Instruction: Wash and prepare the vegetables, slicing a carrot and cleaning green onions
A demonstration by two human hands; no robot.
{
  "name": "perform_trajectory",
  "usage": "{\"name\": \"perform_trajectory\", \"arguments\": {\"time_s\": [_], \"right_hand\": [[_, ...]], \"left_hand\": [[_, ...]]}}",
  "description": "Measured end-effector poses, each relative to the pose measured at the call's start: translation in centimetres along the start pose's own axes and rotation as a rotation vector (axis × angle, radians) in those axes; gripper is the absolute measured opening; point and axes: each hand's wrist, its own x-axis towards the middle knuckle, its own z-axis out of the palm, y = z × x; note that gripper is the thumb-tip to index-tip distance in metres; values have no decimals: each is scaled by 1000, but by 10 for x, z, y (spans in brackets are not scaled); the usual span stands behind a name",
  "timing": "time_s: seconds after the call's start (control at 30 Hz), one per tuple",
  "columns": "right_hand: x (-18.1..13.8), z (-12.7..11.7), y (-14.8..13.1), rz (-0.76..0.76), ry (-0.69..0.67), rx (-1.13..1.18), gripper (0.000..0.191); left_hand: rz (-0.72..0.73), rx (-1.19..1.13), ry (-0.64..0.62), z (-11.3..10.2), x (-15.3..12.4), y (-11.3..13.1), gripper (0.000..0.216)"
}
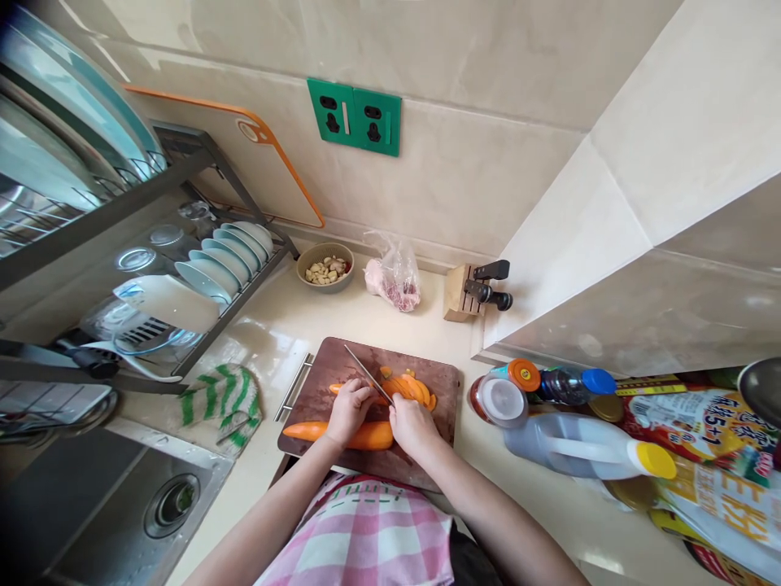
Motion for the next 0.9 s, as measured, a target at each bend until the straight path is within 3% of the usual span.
{"name": "perform_trajectory", "arguments": {"time_s": [0.13, 0.37, 0.63, 0.9], "right_hand": [[7, -1, -1, -26, 13, 21, 18], [-15, -5, 14, -61, -3, 20, 19], [10, 0, -6, -32, -7, 6, 19], [-11, -9, 9, -70, -17, 1, 21]], "left_hand": [[-4, -5, 22, -2, -1, 0, 19], [-17, 71, 24, -5, -1, 2, 18], [-23, 38, 14, -5, -2, -3, 19], [-25, 5, 36, -3, -3, -5, 21]]}}
